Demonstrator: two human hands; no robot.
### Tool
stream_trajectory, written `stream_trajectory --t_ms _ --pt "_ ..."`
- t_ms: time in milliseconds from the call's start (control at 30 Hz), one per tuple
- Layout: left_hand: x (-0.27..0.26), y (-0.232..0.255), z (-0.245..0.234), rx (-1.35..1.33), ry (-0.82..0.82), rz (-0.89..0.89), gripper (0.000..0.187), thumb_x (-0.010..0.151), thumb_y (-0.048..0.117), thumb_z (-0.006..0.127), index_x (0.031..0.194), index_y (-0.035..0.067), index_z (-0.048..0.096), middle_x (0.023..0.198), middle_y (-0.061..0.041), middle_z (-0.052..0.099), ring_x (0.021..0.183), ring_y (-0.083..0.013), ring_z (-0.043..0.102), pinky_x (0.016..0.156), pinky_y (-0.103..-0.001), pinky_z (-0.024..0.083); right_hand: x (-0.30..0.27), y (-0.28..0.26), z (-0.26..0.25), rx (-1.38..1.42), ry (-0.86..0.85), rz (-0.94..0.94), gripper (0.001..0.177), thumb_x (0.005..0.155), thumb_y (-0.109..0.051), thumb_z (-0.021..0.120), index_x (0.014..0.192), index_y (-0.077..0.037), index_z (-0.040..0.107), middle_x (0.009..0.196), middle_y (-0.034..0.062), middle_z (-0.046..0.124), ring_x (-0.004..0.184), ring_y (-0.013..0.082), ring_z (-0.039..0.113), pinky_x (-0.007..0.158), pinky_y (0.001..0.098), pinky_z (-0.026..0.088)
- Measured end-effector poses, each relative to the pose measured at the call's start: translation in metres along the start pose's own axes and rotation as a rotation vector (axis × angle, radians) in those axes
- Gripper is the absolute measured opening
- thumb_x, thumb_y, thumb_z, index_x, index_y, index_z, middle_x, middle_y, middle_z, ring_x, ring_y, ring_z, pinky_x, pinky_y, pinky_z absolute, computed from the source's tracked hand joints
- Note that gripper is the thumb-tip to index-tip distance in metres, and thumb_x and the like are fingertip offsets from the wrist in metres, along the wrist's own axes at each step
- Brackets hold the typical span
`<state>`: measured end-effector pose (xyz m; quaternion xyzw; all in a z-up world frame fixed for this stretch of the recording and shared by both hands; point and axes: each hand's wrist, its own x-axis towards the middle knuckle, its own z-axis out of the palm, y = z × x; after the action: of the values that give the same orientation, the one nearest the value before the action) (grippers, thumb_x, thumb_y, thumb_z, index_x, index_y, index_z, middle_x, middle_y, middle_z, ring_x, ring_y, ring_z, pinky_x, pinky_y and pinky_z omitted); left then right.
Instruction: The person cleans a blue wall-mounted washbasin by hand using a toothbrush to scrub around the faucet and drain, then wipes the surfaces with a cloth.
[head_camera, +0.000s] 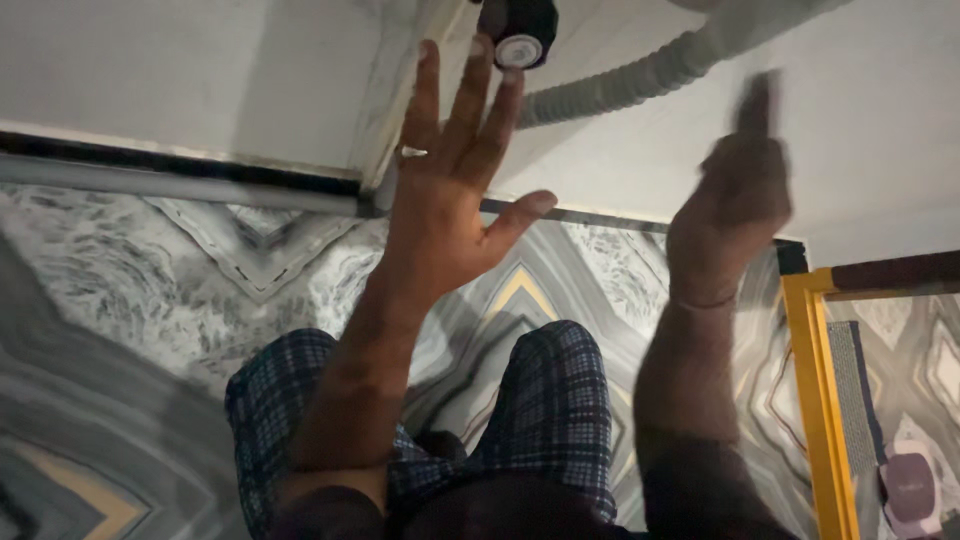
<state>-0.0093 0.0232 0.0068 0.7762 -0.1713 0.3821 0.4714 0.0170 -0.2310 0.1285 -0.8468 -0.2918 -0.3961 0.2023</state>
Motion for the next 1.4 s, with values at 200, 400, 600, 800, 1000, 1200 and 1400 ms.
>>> stream_trajectory --t_ms 200,400,600,800,1000,1200,1400 --pt "0.013 0.013 -0.002 0.178 -0.044 0.001 0.101 0.1 0.059 0.084 0.169 0.02 0.022 0.176 -0.009 0.014 0.161 -0.0428 0.007 0.13 -0.063 0.03 0.004 0.015 -0.022 -0.35 -0.117 -0.125 0.043 0.11 0.011 0.05 0.152 0.003 0.054 0.133 0.0224 0.067 0.1 0.0206 0.068 0.09 0.034 0.06" --pt "0.025 0.028 -0.011 0.426 -0.117 -0.026 0.094 0.102 0.057 0.075 0.169 0.013 0.025 0.175 -0.01 0.018 0.162 -0.0435 0.013 0.132 -0.065 0.03 -0.005 0.013 -0.018 -0.389 -0.211 -0.041 0.041 0.109 0.004 0.061 0.149 -0.003 0.062 0.095 0.0132 0.069 0.08 0.0219 0.064 0.073 0.0372 0.058" --pt "0.02 0.044 -0.003 0.123 -0.029 0.111 0.082 0.109 0.036 0.076 0.166 0.015 0.021 0.172 -0.008 0.022 0.161 -0.0336 0.019 0.132 -0.048 0.034 -0.025 0.0 -0.01 -0.296 -0.295 0.043 0.041 0.103 0.001 0.063 0.144 -0.003 0.065 0.087 0.0156 0.064 0.072 0.0291 0.06 0.066 0.0434 0.052" --pt "-0.012 0.049 0.0 -0.051 -0.098 -0.018 0.076 0.106 0.021 0.073 0.166 0.01 0.029 0.17 -0.015 0.028 0.161 -0.038 0.024 0.131 -0.049 0.035 -0.034 0.015 0.004 -0.221 -0.224 -0.068 0.041 0.108 0.002 0.059 0.148 -0.004 0.059 0.1 0.0132 0.069 0.076 0.0234 0.062 0.062 0.0357 0.051" --pt "-0.074 0.036 0.025 -0.146 -0.113 -0.189 0.068 0.102 0.014 0.07 0.16 0.003 0.037 0.166 -0.024 0.037 0.157 -0.0428 0.036 0.129 -0.051 0.036 -0.042 0.018 0.006 -0.332 -0.264 -0.028 0.041 0.107 -0.002 0.059 0.148 -0.009 0.062 0.083 0.0079 0.062 0.069 0.0203 0.059 0.055 0.0366 0.047" --pt "-0.126 -0.01 0.064 -0.095 -0.196 -0.358 0.066 0.098 0.015 0.071 0.155 0.001 0.042 0.162 -0.03 0.038 0.149 -0.0471 0.041 0.119 -0.051 0.041 -0.063 0.009 0.034 -0.285 -0.444 -0.008 0.052 0.098 0.004 0.055 0.147 -0.009 0.064 0.076 0.0107 0.062 0.059 0.022 0.055 0.051 0.0376 0.047" --pt "-0.151 -0.038 0.071 -0.028 -0.234 -0.417 0.072 0.095 0.018 0.074 0.155 0.0 0.04 0.161 -0.034 0.033 0.146 -0.0524 0.038 0.118 -0.053 0.039 -0.084 0.019 0.057 -0.14 -0.302 0.019 0.053 0.107 0.004 0.054 0.158 -0.008 0.048 0.095 0.0125 0.064 0.08 0.0268 0.06 0.066 0.0403 0.051"
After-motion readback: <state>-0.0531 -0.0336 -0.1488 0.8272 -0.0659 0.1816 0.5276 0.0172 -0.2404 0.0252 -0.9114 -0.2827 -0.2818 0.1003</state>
